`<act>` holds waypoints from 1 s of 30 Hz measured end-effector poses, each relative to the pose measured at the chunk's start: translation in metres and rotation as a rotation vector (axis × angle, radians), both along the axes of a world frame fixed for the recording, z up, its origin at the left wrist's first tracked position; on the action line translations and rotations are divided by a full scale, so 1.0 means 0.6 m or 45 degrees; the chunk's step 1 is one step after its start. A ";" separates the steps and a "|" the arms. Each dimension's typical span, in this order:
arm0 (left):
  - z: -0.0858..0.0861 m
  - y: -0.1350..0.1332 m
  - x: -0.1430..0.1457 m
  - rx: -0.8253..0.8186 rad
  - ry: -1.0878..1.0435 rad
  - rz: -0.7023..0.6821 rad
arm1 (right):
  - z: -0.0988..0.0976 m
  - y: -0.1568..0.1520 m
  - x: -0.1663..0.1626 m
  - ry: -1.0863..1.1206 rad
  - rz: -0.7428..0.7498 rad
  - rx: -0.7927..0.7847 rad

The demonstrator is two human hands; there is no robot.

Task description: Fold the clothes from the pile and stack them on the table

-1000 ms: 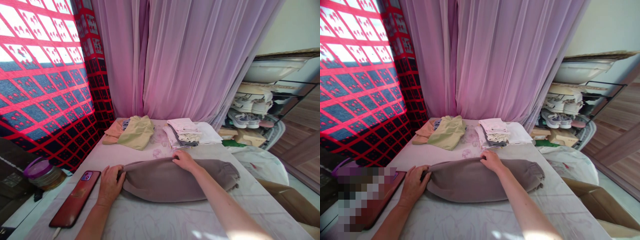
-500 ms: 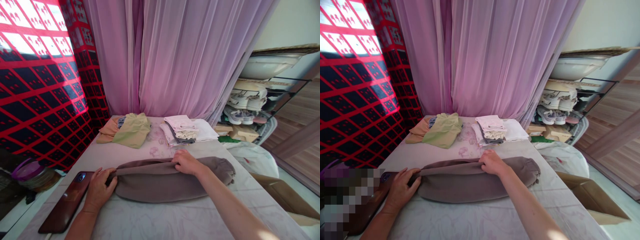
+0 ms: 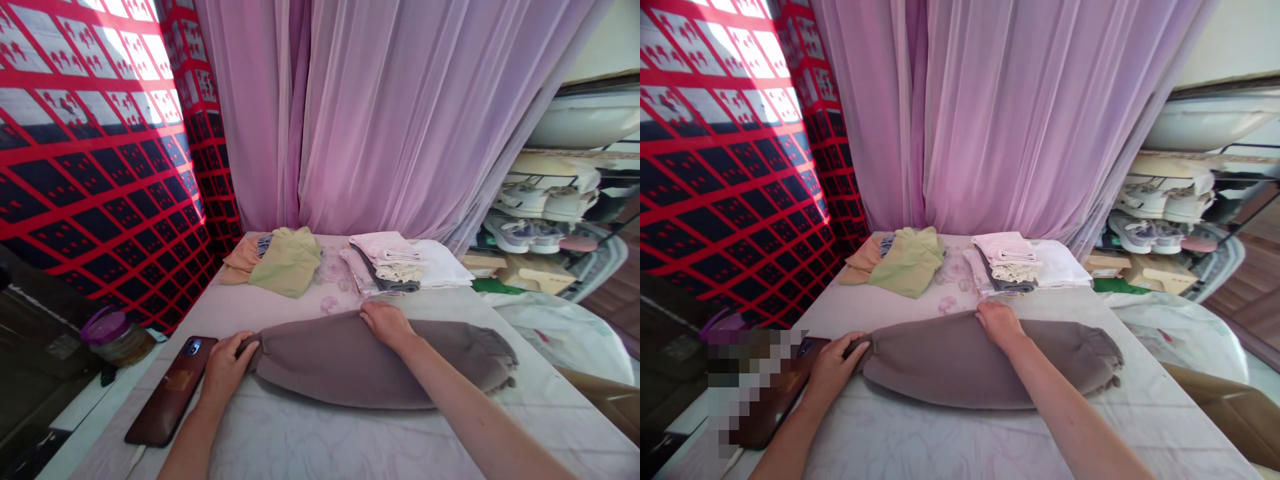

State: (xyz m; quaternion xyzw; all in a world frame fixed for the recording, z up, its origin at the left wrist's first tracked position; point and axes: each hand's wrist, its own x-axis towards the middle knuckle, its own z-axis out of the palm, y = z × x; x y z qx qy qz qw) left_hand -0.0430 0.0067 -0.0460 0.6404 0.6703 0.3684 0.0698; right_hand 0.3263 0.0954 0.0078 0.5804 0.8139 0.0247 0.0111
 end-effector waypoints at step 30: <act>0.037 0.006 -0.012 -0.071 -0.325 0.251 | -0.043 -0.174 -0.097 0.724 0.393 0.024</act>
